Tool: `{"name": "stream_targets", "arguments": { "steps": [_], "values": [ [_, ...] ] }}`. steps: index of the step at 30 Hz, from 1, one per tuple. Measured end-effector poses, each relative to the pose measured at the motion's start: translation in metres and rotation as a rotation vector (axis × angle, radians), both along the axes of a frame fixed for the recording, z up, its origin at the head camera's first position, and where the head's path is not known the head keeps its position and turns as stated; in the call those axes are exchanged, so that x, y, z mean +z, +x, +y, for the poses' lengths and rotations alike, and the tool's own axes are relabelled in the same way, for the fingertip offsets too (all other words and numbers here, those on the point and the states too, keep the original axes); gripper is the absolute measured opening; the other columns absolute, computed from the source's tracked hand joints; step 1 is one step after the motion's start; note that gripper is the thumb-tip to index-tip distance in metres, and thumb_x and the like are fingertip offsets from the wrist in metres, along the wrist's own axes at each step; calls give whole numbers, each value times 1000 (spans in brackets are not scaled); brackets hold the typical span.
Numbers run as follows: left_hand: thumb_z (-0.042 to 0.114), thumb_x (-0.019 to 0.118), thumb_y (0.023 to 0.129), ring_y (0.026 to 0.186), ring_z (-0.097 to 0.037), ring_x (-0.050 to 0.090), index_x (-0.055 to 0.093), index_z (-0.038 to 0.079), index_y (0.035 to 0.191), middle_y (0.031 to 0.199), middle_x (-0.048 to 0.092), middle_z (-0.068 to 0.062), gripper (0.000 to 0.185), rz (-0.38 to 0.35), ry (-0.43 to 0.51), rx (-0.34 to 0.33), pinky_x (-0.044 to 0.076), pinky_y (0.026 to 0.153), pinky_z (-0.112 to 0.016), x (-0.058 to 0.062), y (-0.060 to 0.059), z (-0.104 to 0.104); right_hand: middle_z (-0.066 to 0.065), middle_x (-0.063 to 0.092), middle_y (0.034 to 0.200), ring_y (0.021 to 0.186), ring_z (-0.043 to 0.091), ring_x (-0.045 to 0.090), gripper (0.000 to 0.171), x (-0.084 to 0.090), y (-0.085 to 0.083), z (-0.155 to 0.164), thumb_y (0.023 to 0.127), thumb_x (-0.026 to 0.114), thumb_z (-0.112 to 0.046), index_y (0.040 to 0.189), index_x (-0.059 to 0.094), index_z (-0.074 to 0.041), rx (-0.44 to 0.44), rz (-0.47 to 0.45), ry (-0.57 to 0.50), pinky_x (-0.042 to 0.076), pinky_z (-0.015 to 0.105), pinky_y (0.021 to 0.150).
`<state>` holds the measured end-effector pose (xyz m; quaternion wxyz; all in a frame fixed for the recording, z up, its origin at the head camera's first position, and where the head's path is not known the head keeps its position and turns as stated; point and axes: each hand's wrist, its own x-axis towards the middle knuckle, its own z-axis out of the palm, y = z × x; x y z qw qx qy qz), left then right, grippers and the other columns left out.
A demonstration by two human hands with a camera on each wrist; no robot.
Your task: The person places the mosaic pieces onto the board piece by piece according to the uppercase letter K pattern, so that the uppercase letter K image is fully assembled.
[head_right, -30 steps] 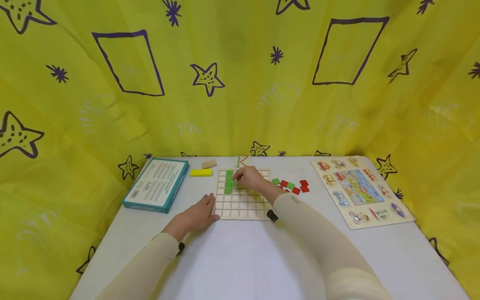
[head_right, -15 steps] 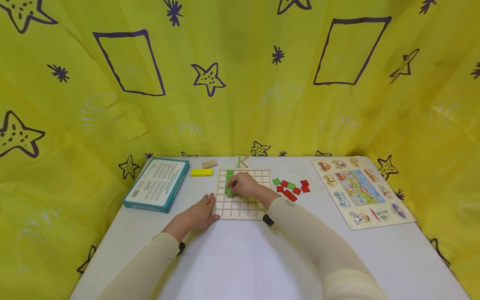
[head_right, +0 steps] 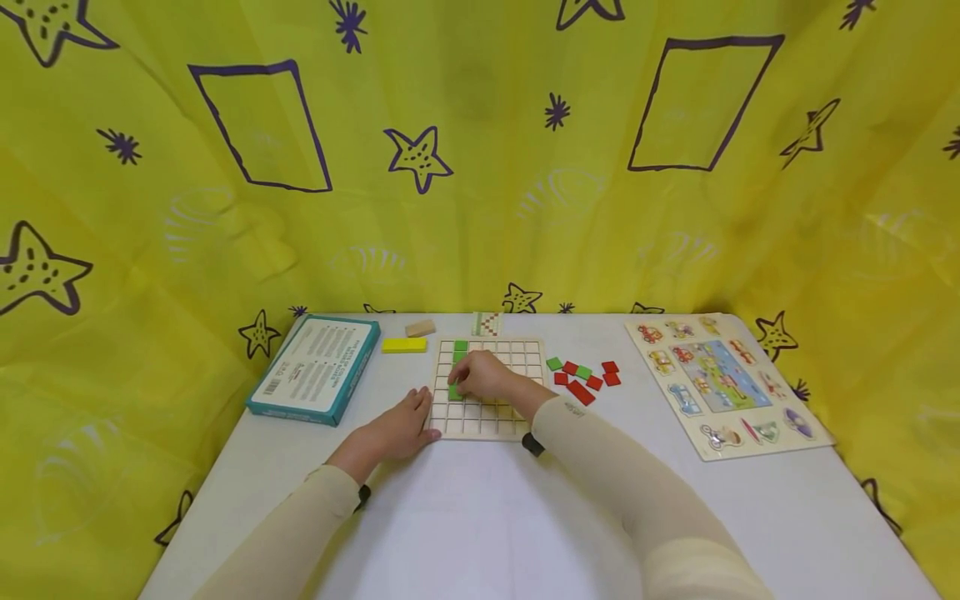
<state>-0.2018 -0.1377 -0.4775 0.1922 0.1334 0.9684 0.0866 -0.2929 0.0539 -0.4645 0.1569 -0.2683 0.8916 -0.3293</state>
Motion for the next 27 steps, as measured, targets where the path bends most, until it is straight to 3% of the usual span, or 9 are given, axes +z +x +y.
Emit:
{"name": "stream_targets", "arguments": {
  "steps": [14, 21, 27],
  "values": [
    [47, 54, 101, 153, -31, 14, 22, -3, 158, 166, 18, -15, 82, 20, 28, -23, 23, 120, -42, -3, 0, -3, -2, 72, 94, 86, 12, 62, 12, -4, 0, -4, 91, 74, -3, 100, 79, -10, 21, -10, 54, 54, 28, 78],
    [47, 56, 101, 153, -31, 14, 22, -2, 158, 166, 18, -15, 83, 5, 34, 0, 24, 120, -43, -1, 0, -2, 2, 73, 92, 82, 10, 61, 12, -5, 0, -4, 89, 74, 0, 97, 78, -9, 42, 29, 71, 53, 26, 76],
    [48, 55, 101, 153, -31, 14, 22, -2, 158, 166, 18, -15, 82, 7, 32, -4, 24, 120, -42, -1, 0, -2, -1, 72, 95, 87, 11, 62, 10, -2, 1, 1, 92, 73, -5, 99, 78, -10, 26, -6, 53, 54, 28, 80]
  ]
}}
